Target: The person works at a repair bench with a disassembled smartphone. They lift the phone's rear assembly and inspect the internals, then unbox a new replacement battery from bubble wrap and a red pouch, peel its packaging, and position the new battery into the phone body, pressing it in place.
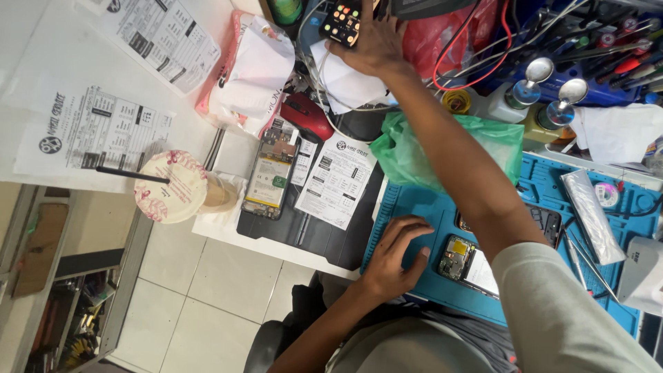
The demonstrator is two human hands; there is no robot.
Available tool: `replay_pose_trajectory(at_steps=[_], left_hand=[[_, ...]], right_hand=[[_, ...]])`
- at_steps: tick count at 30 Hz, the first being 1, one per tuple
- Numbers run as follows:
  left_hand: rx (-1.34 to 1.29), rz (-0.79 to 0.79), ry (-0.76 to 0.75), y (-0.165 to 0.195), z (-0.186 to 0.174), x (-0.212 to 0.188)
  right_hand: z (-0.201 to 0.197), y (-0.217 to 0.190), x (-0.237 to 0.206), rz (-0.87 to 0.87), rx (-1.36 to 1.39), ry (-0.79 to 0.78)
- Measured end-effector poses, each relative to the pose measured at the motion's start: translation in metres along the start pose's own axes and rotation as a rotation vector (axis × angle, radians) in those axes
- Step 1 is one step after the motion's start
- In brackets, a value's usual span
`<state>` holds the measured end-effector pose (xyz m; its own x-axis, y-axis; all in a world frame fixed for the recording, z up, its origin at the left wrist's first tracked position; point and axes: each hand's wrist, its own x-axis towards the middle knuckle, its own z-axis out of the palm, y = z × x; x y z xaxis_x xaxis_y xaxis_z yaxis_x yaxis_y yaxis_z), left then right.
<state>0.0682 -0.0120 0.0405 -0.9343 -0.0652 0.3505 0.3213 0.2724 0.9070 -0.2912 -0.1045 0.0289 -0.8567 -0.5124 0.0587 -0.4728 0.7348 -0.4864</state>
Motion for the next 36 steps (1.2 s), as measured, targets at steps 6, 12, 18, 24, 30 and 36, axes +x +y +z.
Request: replay_pose_trajectory(at_steps=[6,12,18,24,30,36], left_hand=[[-0.022,0.009,0.005,0.0,0.0,0.001],[-0.027,0.012,0.003,0.0,0.0,0.001],[-0.022,0.019,0.015,-0.001,0.0,0.001],[-0.018,0.002,0.01,0.0,0.0,0.0],[-0.027,0.008,0.011,-0.001,0.0,0.0],[-0.027,0.0,0.017,0.0,0.0,0.0]], right_hand=[[-0.013,0.013,-0.003,-0.084,-0.048,-0.099],[-0.011,0.024,-0.001,-0.194,-0.026,-0.033],[-0.008,0.022,0.002,-0.136,-0.078,-0.021],[-0.015,0.013,-0.002,-0.097,-0.071,-0.093],[-0.006,0.012,-0.007,-0.388,-0.063,0.061],[-0.007,0.016,-0.004,-0.346,0.001,0.087]])
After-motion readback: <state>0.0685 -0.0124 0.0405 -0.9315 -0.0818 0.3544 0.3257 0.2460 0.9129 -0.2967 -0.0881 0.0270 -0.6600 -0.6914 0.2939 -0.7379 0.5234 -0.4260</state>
